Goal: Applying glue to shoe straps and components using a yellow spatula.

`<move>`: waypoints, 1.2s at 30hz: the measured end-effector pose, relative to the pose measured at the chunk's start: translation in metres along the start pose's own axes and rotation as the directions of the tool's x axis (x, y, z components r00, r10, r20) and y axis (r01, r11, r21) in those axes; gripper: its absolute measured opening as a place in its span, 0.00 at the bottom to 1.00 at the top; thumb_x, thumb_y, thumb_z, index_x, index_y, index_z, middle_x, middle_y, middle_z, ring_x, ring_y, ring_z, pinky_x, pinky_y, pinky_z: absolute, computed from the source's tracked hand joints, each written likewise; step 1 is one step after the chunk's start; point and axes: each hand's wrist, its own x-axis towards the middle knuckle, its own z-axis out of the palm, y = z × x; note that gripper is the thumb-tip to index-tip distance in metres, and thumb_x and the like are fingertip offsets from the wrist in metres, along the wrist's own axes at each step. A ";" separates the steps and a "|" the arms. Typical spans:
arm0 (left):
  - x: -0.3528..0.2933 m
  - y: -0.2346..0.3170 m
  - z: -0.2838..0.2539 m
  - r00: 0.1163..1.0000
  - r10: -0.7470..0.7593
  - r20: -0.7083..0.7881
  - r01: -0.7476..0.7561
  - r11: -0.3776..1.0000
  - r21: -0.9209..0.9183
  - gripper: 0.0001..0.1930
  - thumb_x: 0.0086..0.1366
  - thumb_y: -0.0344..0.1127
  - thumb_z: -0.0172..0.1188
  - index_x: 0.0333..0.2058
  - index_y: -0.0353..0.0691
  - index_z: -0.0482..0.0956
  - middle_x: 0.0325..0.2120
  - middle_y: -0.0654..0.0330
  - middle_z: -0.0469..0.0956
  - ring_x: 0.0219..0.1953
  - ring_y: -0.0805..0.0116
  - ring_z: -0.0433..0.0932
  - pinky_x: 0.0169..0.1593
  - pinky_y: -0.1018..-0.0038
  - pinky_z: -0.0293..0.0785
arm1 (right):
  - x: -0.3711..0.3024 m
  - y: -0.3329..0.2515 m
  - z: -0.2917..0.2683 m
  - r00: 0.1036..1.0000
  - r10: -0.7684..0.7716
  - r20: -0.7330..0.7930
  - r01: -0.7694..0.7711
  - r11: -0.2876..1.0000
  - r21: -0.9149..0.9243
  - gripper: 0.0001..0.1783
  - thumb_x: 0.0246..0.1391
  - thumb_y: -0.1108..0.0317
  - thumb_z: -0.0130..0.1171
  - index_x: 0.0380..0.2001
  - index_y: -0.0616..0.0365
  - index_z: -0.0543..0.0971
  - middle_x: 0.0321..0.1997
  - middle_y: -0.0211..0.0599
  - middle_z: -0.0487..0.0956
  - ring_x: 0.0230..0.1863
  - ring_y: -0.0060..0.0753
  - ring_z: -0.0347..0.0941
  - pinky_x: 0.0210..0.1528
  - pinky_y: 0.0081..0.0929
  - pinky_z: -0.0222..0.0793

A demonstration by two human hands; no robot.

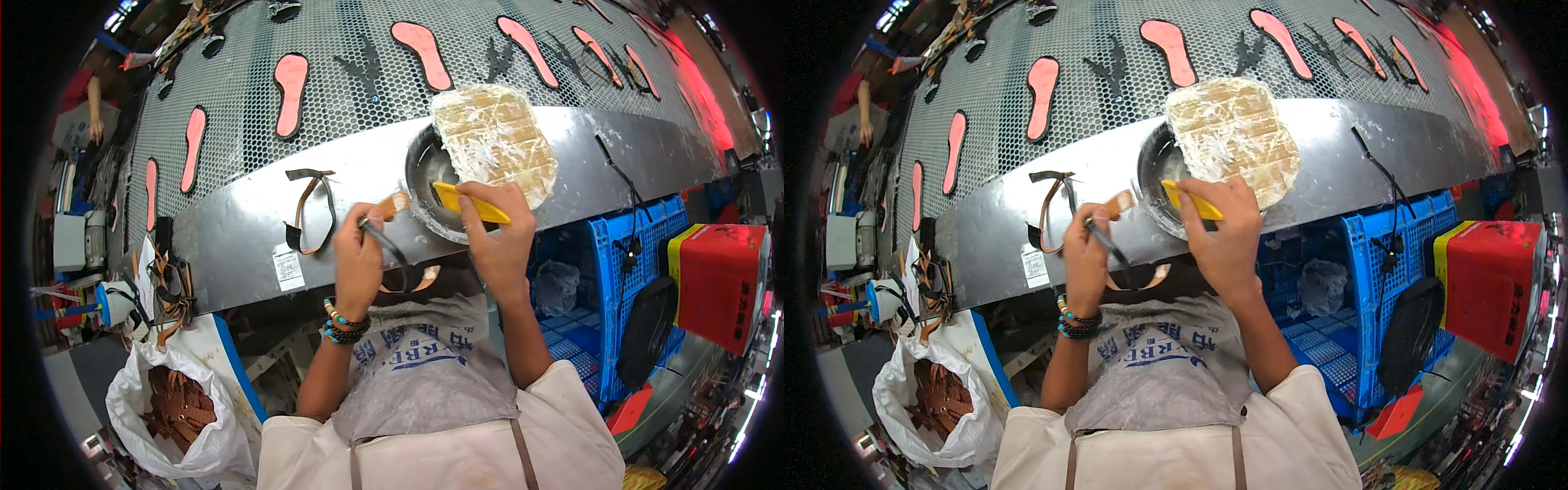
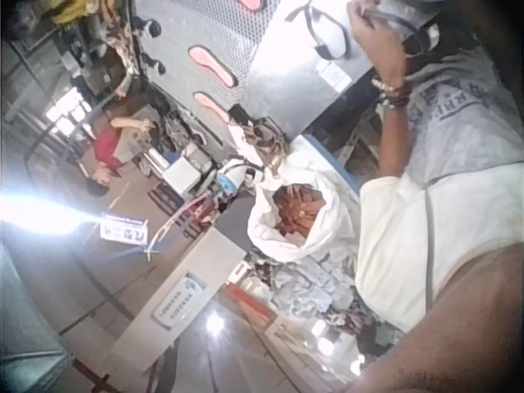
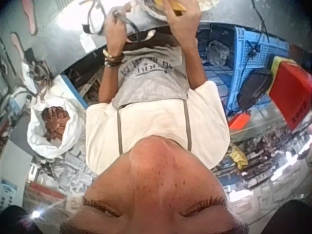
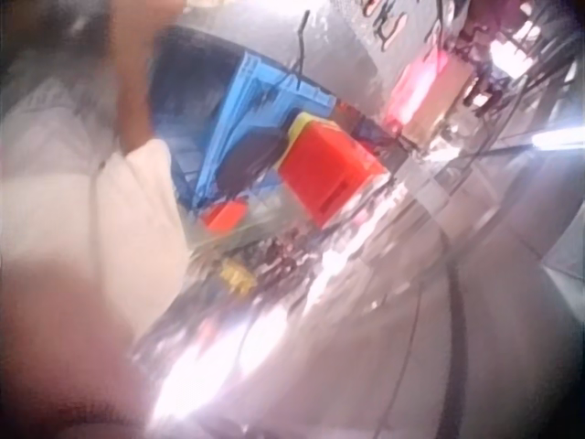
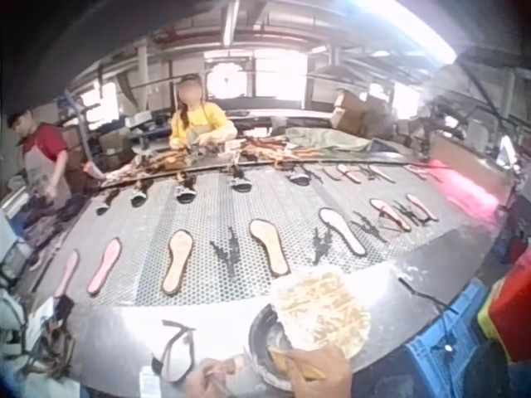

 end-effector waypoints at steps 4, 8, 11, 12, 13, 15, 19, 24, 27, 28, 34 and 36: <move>0.013 0.036 -0.012 0.915 0.399 -0.056 -0.393 0.915 0.093 0.15 0.76 0.41 0.53 0.37 0.33 0.77 0.17 0.71 0.65 0.20 0.85 0.58 0.23 0.78 0.52 | 0.000 0.004 -0.005 0.995 0.028 0.093 -0.030 0.999 0.020 0.07 0.51 0.76 0.66 0.35 0.60 0.85 0.32 0.38 0.83 0.34 0.42 0.72 0.40 0.35 0.68; 0.036 0.040 -0.014 0.719 0.694 0.030 -0.687 0.703 0.185 0.10 0.74 0.35 0.56 0.38 0.33 0.78 0.19 0.61 0.74 0.17 0.75 0.68 0.23 0.74 0.61 | 0.001 0.009 -0.009 0.964 -0.009 0.266 0.042 0.992 -0.119 0.07 0.52 0.74 0.65 0.35 0.59 0.85 0.32 0.39 0.84 0.34 0.42 0.72 0.40 0.35 0.68; 0.047 0.036 -0.008 0.634 0.767 0.100 -0.765 0.603 0.227 0.07 0.71 0.32 0.58 0.38 0.33 0.79 0.24 0.55 0.79 0.17 0.65 0.73 0.23 0.72 0.66 | 0.001 0.002 -0.014 0.996 0.012 0.094 -0.006 0.998 -0.069 0.07 0.52 0.73 0.65 0.36 0.59 0.85 0.32 0.39 0.83 0.34 0.42 0.73 0.39 0.35 0.69; 0.049 0.036 -0.003 0.570 0.814 0.113 -0.811 0.534 0.241 0.07 0.70 0.32 0.59 0.38 0.33 0.79 0.25 0.55 0.80 0.18 0.64 0.74 0.23 0.71 0.66 | 0.002 -0.003 -0.019 0.997 0.019 0.077 -0.022 0.999 0.034 0.07 0.52 0.73 0.65 0.36 0.59 0.85 0.32 0.39 0.83 0.34 0.42 0.73 0.39 0.34 0.69; 0.047 0.035 0.000 0.593 0.792 0.147 -0.799 0.555 0.232 0.06 0.69 0.31 0.59 0.39 0.34 0.80 0.26 0.54 0.82 0.18 0.63 0.75 0.24 0.70 0.68 | 0.003 -0.004 -0.021 0.998 0.028 0.061 -0.036 0.990 0.136 0.07 0.52 0.73 0.65 0.36 0.59 0.85 0.32 0.40 0.83 0.34 0.42 0.73 0.39 0.34 0.69; 0.049 0.030 0.006 0.595 0.792 0.141 -0.797 0.556 0.238 0.06 0.70 0.31 0.59 0.38 0.34 0.80 0.26 0.54 0.82 0.18 0.63 0.75 0.24 0.69 0.68 | 0.004 0.000 -0.021 0.987 0.053 0.150 -0.076 0.986 0.148 0.07 0.51 0.74 0.65 0.36 0.59 0.85 0.32 0.40 0.83 0.34 0.42 0.73 0.39 0.34 0.69; 0.050 0.019 0.011 0.625 0.771 0.121 -0.771 0.585 0.250 0.06 0.69 0.31 0.59 0.38 0.35 0.80 0.25 0.54 0.81 0.18 0.62 0.75 0.25 0.69 0.68 | 0.007 0.009 -0.023 0.988 0.059 0.144 -0.071 0.994 0.080 0.07 0.51 0.76 0.65 0.35 0.60 0.84 0.33 0.40 0.83 0.34 0.42 0.74 0.39 0.34 0.70; 0.050 0.018 0.008 0.660 0.749 0.066 -0.728 0.615 0.304 0.10 0.73 0.35 0.56 0.39 0.33 0.79 0.26 0.57 0.80 0.22 0.67 0.74 0.27 0.71 0.67 | 0.012 0.013 -0.021 0.985 0.019 0.170 -0.044 0.989 0.144 0.07 0.51 0.76 0.65 0.36 0.61 0.84 0.33 0.41 0.83 0.34 0.42 0.74 0.40 0.34 0.70; 0.069 0.033 -0.003 0.731 0.680 -0.062 -0.637 0.712 0.295 0.13 0.75 0.37 0.52 0.46 0.32 0.77 0.30 0.63 0.74 0.30 0.77 0.69 0.34 0.77 0.66 | 0.016 0.018 -0.027 0.994 0.018 0.107 -0.027 0.996 0.080 0.07 0.51 0.77 0.65 0.35 0.61 0.84 0.34 0.41 0.84 0.34 0.42 0.75 0.40 0.33 0.70; 0.082 0.042 -0.007 0.779 0.619 -0.100 -0.579 0.772 0.262 0.14 0.74 0.37 0.53 0.49 0.32 0.76 0.31 0.64 0.72 0.32 0.77 0.68 0.37 0.78 0.66 | 0.013 0.019 -0.035 0.997 0.056 0.054 -0.060 0.995 0.084 0.07 0.50 0.78 0.65 0.35 0.62 0.84 0.34 0.41 0.84 0.35 0.41 0.75 0.40 0.32 0.70; 0.208 0.073 -0.006 0.912 0.355 0.204 -0.390 0.904 0.173 0.28 0.54 0.25 0.51 0.58 0.36 0.71 0.34 0.66 0.67 0.33 0.77 0.63 0.35 0.79 0.63 | 0.006 0.019 -0.065 0.988 0.114 -0.102 -0.105 0.991 0.082 0.07 0.51 0.79 0.65 0.35 0.62 0.84 0.34 0.42 0.84 0.34 0.41 0.77 0.41 0.31 0.71; 0.245 0.074 0.026 0.883 0.379 0.278 -0.421 0.901 0.109 0.32 0.52 0.25 0.51 0.60 0.36 0.70 0.32 0.68 0.63 0.32 0.77 0.60 0.37 0.81 0.61 | 0.002 0.017 -0.066 0.974 0.218 -0.059 -0.210 0.971 0.116 0.06 0.51 0.79 0.65 0.34 0.63 0.84 0.34 0.43 0.84 0.34 0.42 0.77 0.41 0.31 0.70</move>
